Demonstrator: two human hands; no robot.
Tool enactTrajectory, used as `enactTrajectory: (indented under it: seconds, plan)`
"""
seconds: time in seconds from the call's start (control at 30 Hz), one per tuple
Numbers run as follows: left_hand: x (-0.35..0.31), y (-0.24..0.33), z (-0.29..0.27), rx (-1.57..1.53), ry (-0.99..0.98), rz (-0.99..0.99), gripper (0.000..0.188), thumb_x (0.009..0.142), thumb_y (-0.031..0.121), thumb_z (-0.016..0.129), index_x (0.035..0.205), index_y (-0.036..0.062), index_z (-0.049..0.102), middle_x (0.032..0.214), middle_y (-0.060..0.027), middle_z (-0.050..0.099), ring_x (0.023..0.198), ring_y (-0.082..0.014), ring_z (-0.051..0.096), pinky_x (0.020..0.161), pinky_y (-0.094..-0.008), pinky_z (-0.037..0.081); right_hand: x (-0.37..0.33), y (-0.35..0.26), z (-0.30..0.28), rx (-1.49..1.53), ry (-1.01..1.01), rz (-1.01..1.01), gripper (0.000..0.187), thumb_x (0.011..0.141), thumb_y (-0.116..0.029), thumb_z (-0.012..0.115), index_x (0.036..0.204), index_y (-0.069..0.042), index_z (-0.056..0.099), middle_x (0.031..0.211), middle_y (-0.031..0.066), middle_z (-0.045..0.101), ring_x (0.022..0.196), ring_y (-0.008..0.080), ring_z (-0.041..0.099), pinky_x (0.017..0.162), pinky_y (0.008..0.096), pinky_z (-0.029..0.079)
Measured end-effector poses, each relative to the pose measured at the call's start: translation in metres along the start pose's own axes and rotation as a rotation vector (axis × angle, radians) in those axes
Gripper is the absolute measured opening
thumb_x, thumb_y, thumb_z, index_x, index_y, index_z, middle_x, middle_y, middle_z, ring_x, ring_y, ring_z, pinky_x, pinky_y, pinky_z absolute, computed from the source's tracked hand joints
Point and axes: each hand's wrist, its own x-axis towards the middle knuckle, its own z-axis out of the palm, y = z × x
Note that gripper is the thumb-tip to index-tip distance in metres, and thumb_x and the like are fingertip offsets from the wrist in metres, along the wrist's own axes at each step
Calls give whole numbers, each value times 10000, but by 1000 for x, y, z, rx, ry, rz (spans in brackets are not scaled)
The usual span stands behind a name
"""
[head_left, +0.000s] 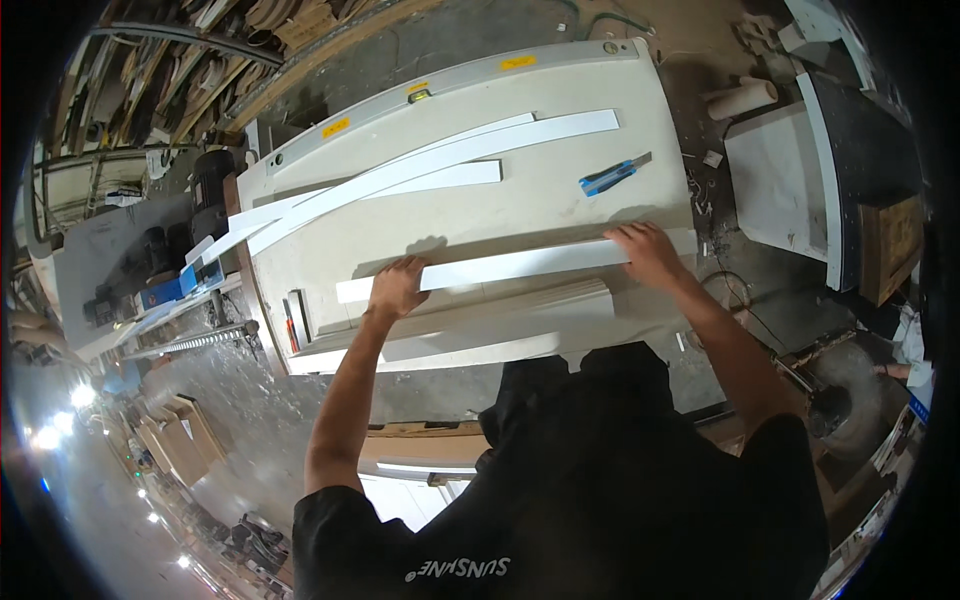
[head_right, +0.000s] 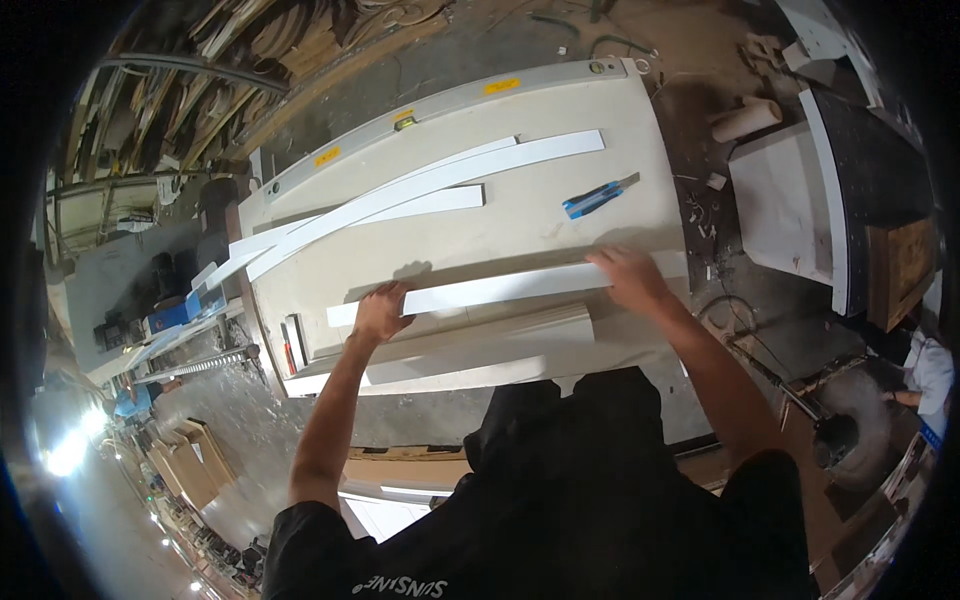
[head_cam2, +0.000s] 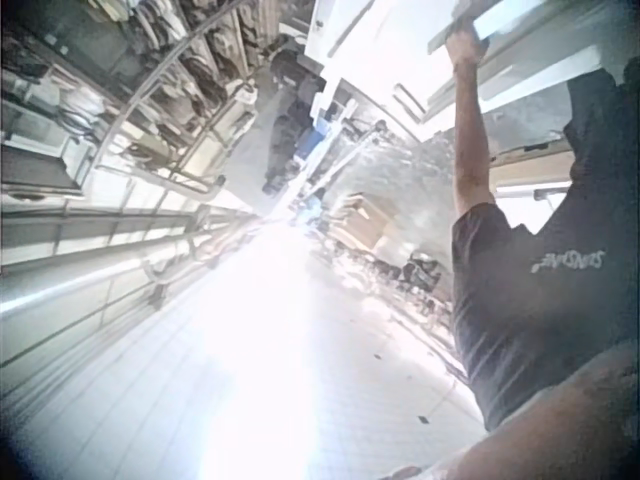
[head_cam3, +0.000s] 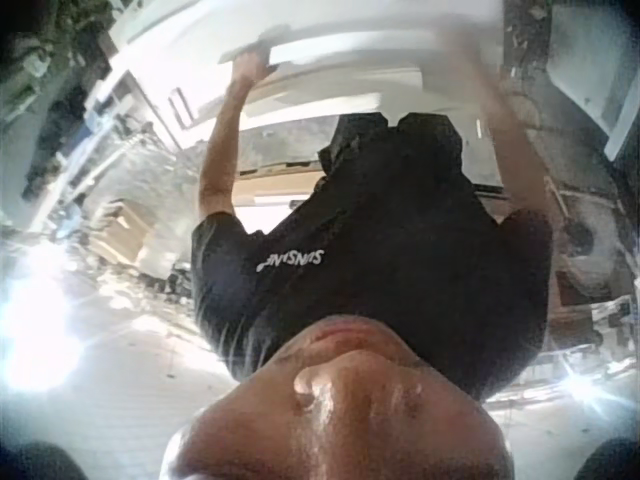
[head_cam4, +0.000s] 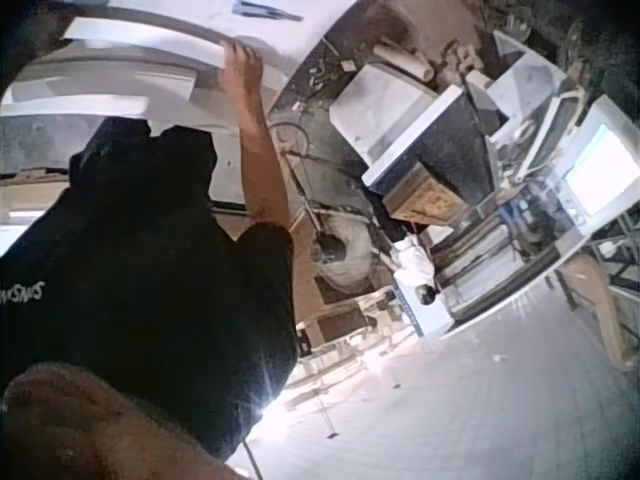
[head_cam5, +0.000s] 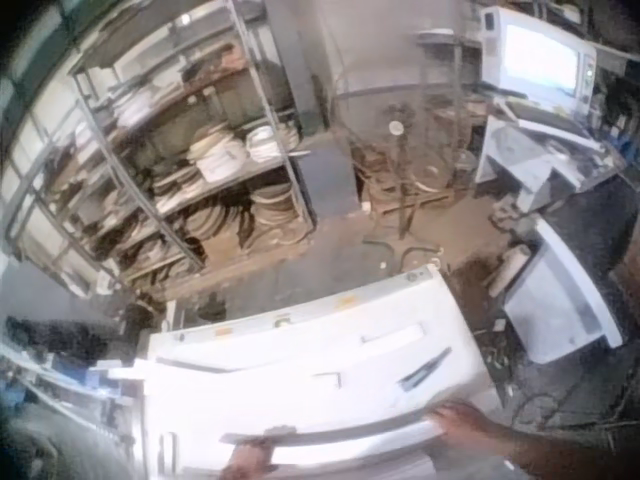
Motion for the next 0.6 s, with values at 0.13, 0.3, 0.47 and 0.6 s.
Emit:
enactTrajectory:
  seconds: [0.13, 0.3, 0.47, 0.6]
  plan:
    - [-25, -33, 2, 10, -119, -121, 497, 822, 266, 871, 1247, 108, 669, 1258, -131, 721, 1196, -372, 699, 1023, -502, 584, 24, -26, 30, 44, -92, -73, 627, 766, -73, 841, 1364, -94, 651, 1291, 139, 698, 1266, 363, 647, 1080, 477, 521]
    - [-29, -71, 11, 7, -65, -168, 560, 808, 269, 898, 1290, 110, 662, 1276, -118, 723, 1209, -361, 695, 1034, -493, 580, 69, -50, 19, -44, -115, -102, 654, 817, -122, 844, 1422, -92, 596, 1336, 127, 672, 1305, 352, 621, 1122, 485, 486]
    - [-31, -109, 22, -1, 52, -152, 582, 777, 234, 903, 1298, 115, 674, 1242, -134, 733, 1184, -363, 702, 1052, -479, 573, 111, -103, 2, -88, -10, -222, 689, 854, -160, 841, 1477, -94, 554, 1380, 111, 650, 1356, 307, 585, 1181, 464, 446]
    - [-26, -108, 18, 2, 65, -125, 629, 752, 206, 915, 1316, 105, 654, 1244, -134, 730, 1186, -367, 699, 1062, -477, 566, 121, -141, 4, 455, -453, -86, 479, 1007, -268, 730, 1422, -44, 649, 1302, 148, 701, 1276, 330, 633, 1122, 459, 488]
